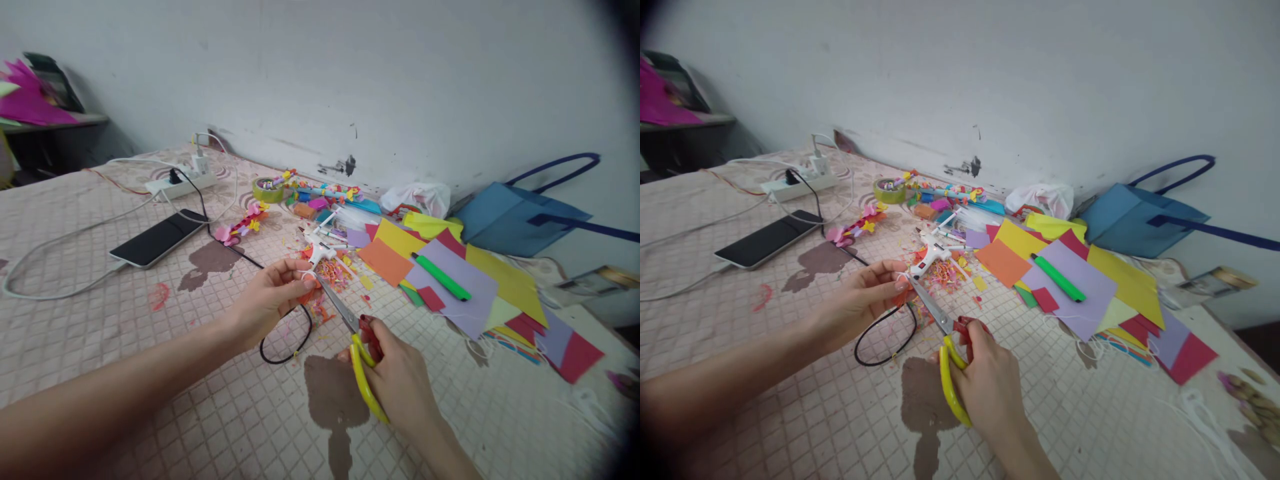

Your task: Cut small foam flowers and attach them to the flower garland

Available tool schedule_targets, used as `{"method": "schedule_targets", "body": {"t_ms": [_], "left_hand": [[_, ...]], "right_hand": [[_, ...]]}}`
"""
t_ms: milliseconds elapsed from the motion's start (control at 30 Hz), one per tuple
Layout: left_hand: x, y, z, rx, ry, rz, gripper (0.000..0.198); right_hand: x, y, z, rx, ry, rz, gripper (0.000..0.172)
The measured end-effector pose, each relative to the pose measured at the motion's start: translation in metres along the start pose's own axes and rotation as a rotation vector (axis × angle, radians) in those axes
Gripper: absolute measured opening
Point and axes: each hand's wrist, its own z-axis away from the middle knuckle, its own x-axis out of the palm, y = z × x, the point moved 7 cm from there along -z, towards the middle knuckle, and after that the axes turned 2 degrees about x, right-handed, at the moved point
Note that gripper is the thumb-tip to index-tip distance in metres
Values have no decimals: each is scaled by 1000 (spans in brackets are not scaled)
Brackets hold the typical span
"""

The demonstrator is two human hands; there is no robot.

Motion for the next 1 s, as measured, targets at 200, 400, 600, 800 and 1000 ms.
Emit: {"method": "schedule_targets", "body": {"t_ms": [200,400,600,800,1000], "left_hand": [[-1,0,-2,13,-22,24,24],[-1,5,-4,4,-28,-11,24],[-3,4,-3,-29,-24,-48,25],[-4,1,-2,-57,2,-84,24],[0,-1,0,-58,-14,-69,22]], "right_hand": [[-2,1,1,-16,31,6,19],[-3,2,0,19,-2,-77,18],[11,8,-3,82,-113,-447,20],[15,1,-5,34,-198,-623,38],[22,0,-2,16,-284,-663,46]]}}
